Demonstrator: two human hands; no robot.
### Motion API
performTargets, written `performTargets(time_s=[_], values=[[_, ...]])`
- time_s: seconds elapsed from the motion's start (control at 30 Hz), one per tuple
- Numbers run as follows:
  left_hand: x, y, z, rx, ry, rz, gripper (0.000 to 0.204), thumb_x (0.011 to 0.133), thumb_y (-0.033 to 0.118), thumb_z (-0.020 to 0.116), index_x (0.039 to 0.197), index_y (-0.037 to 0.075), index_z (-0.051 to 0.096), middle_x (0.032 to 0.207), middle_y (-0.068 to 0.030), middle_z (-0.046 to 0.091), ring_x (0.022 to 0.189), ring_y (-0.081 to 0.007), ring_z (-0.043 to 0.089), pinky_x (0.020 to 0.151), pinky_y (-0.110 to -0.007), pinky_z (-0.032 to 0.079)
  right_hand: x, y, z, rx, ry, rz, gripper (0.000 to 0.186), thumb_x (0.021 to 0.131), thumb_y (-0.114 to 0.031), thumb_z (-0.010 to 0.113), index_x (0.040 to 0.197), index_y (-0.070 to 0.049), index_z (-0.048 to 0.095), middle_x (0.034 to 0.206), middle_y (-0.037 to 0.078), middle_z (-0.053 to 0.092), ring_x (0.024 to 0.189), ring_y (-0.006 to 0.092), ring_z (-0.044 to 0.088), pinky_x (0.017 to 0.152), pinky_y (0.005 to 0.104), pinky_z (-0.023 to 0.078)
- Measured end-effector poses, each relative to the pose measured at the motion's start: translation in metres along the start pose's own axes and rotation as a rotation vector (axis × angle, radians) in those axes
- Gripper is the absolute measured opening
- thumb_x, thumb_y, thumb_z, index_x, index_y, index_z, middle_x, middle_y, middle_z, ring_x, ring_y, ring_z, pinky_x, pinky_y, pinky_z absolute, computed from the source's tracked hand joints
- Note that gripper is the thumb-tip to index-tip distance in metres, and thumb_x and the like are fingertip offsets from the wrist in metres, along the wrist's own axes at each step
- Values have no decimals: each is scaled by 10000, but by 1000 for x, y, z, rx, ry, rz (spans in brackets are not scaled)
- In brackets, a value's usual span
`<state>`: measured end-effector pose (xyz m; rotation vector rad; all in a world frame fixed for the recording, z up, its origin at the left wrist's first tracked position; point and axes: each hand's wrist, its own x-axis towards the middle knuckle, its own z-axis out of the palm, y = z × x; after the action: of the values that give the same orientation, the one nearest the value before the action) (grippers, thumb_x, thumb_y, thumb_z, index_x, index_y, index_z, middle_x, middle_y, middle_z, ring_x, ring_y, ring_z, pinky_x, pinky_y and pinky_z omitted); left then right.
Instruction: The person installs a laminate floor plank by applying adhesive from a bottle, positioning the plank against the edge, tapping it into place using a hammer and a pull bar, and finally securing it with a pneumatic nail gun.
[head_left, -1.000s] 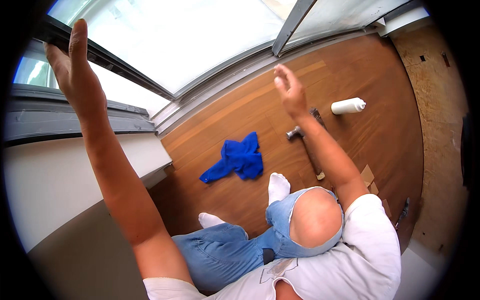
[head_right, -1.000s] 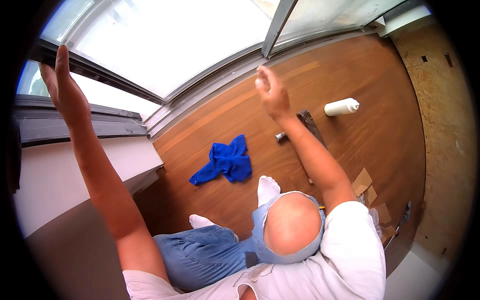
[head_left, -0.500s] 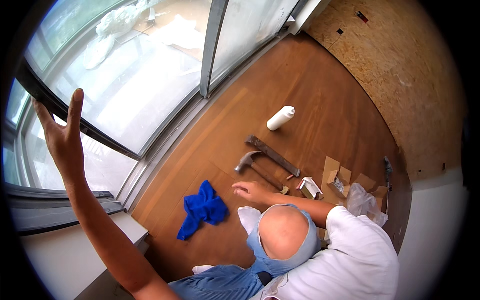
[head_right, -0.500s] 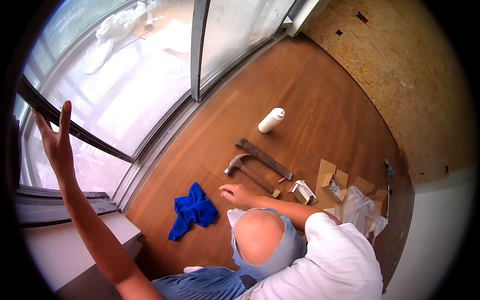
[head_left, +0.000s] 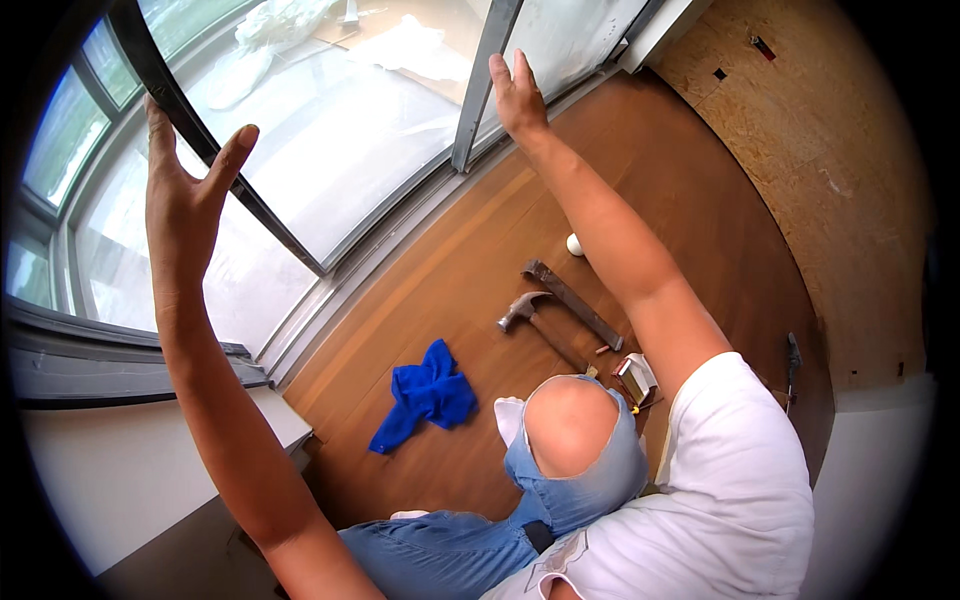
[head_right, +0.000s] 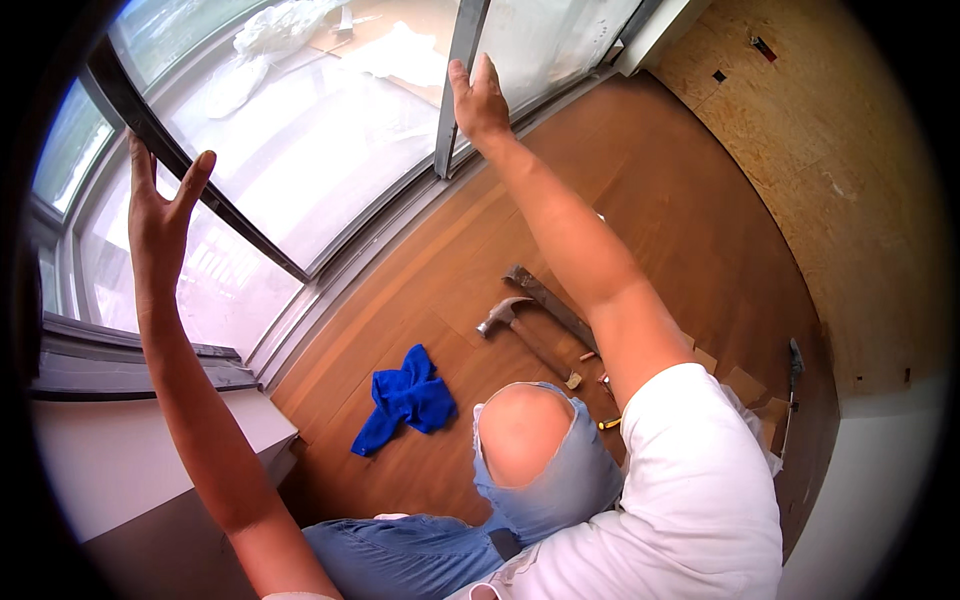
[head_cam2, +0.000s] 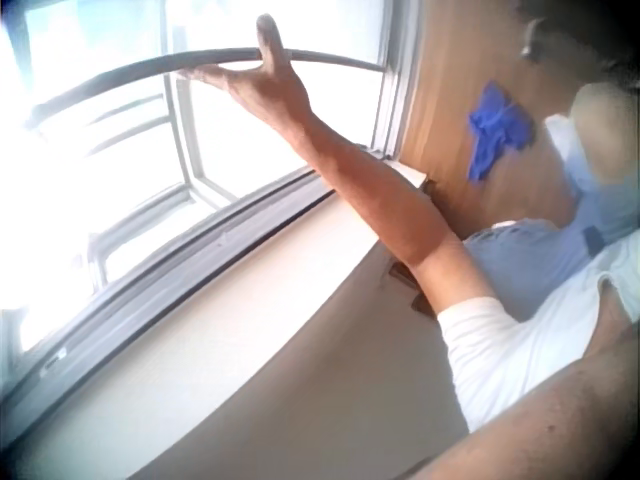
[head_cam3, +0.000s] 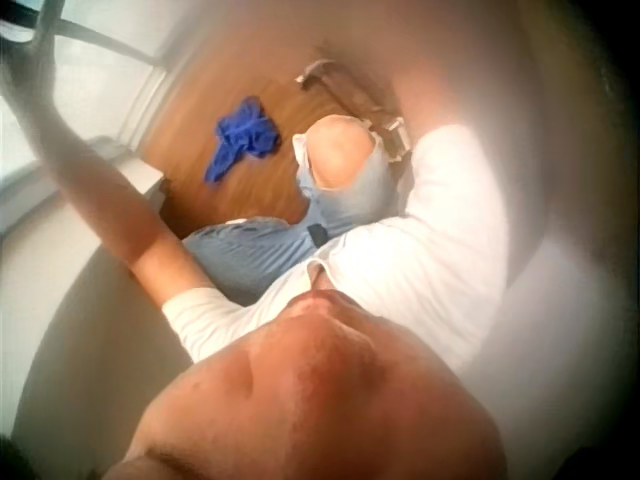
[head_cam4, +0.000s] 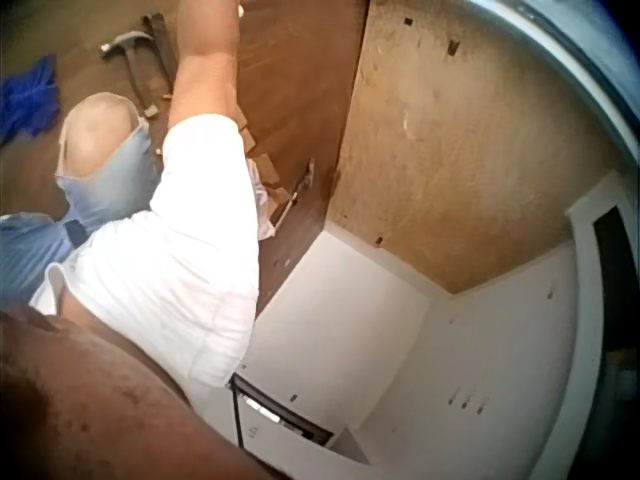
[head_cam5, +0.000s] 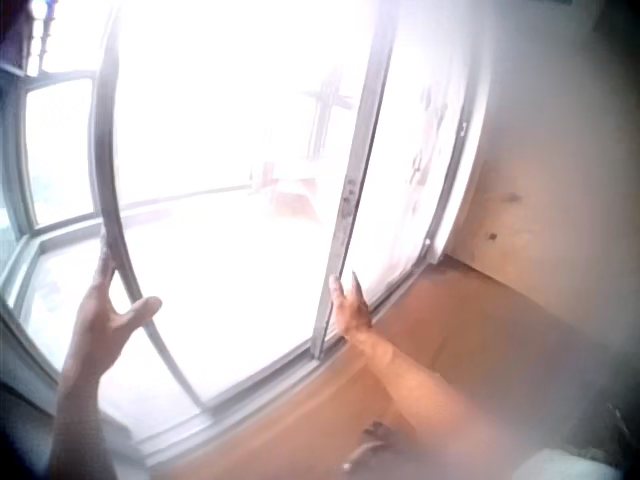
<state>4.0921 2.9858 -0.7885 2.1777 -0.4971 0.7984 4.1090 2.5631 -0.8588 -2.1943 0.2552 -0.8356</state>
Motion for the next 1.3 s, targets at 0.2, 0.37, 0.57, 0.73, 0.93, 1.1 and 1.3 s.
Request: performTargets(time_s=[0.2,0.37,0.57,0.73,0.93,1.1,1.3], values=[[20,1,12,24,-73,138,1231,747,748,762,1633,71,242,1644,-250,296,1514,-422,298,1194,-594,327,17,-8,44,399,-174,177,824,1058,-628,410,1552,31,380,1581,191,440,1488,281,381,1216,342,285],[32,61,30,124,-107,63,1107,829,540,789,1621,17,219,1660,-266,245,1544,-393,243,1267,-461,248,-98,24,45,385,-279,164,529,1095,-348,510,1432,59,505,1384,139,621,1298,211,581,1121,315,430],[36,86,67,123,-150,37,1147,854,512,801,1616,-38,144,1675,-286,166,1572,-375,155,1290,-466,207,-373,72,-27,304,-661,429,379,1012,-94,603,1372,20,574,1241,156,700,1148,234,686,993,347,549],[50,98,73,79,-249,3,1185,883,541,757,1608,-72,47,1685,-290,86,1579,-374,113,1299,-448,183,-428,65,-78,237,-855,473,383,1004,-84,605,1374,11,580,1218,141,712,1100,210,700,946,334,566],[93,78,108,14,-488,70,1189,898,553,728,1610,-71,7,1689,-299,27,1581,-393,77,1292,-430,194,-335,36,-31,191,-720,288,332,1012,-110,586,1325,-1,611,1148,124,737,1015,204,717,879,329,571],[42,44,165,-139,-435,146,1135,859,734,665,1631,32,217,1681,-250,185,1555,-385,206,1256,-447,260,-329,9,11,223,-794,137,340,1006,-165,601,1312,-18,622,1113,114,739,1000,222,717,870,343,564],[8,33,204,-223,-331,71,955,936,548,675,1638,77,232,1709,-161,167,1551,-328,256,1252,-411,280,-404,43,4,336,-1059,292,358,994,-190,610,1307,-19,636,1057,109,756,969,232,728,868,354,559]])
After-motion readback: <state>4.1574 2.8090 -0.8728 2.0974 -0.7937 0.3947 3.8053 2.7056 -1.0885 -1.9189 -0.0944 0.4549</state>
